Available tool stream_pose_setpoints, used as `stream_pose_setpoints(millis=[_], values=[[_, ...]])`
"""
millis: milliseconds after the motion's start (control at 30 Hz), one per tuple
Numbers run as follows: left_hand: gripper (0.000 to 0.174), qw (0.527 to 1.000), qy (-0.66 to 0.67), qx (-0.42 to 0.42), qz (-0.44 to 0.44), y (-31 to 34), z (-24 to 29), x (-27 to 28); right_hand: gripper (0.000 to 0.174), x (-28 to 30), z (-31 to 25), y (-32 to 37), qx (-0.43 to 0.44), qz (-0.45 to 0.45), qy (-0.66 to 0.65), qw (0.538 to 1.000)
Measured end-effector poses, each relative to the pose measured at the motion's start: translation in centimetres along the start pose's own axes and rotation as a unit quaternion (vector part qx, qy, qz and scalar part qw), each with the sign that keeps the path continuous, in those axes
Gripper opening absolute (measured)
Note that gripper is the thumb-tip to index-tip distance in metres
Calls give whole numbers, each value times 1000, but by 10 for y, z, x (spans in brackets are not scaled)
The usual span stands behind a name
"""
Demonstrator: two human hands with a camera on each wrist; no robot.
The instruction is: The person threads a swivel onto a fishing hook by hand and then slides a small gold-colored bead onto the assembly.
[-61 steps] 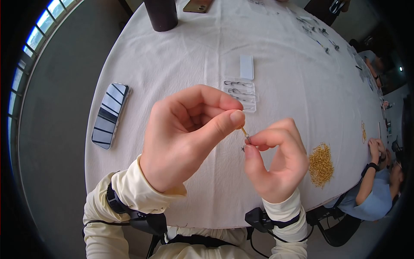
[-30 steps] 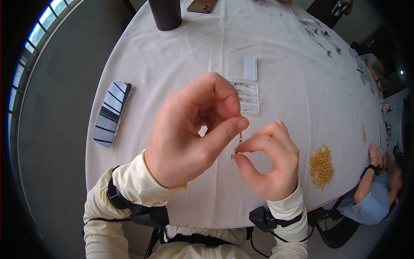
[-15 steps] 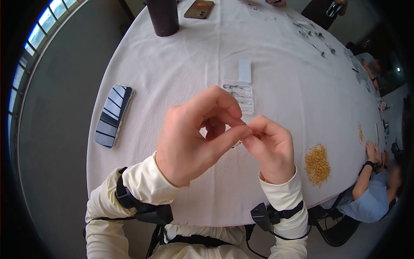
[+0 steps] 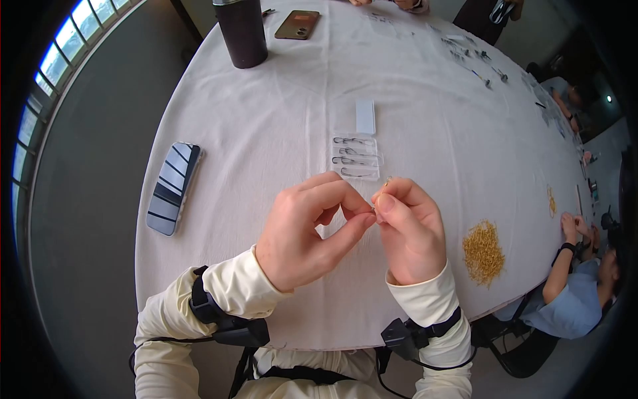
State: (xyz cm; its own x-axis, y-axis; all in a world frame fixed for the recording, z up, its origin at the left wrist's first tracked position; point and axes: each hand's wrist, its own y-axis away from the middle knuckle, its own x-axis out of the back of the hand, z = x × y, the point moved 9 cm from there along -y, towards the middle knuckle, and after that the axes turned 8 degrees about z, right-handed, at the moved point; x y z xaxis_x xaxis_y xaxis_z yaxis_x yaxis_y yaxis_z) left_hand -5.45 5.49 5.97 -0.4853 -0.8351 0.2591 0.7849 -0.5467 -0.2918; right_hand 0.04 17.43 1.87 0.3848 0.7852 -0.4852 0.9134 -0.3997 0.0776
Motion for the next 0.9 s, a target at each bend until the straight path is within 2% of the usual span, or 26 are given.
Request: stream_pose_setpoints(millis=[233,400,733,800,867,900], values=[[12,999,29,21,9,6,-11,-3,12,-5,15,5,-9,9,-21,1000],[13,998,44,51,10,7,-16,-4,12,-6,23,8,-21,31,-92,995],[9,992,69,106,-21,10,-26,-11,11,9,27,6,-59,75,-64,993],[10,990,76,115,-22,10,-26,-11,12,7,21,6,-43,74,-56,995],[24,995,30,87,-28,7,-17,-9,12,9,13,7,-23,85,-35,996],[24,996,31,83,-30,8,-19,-11,12,11,6,7,-3,97,-12,995]])
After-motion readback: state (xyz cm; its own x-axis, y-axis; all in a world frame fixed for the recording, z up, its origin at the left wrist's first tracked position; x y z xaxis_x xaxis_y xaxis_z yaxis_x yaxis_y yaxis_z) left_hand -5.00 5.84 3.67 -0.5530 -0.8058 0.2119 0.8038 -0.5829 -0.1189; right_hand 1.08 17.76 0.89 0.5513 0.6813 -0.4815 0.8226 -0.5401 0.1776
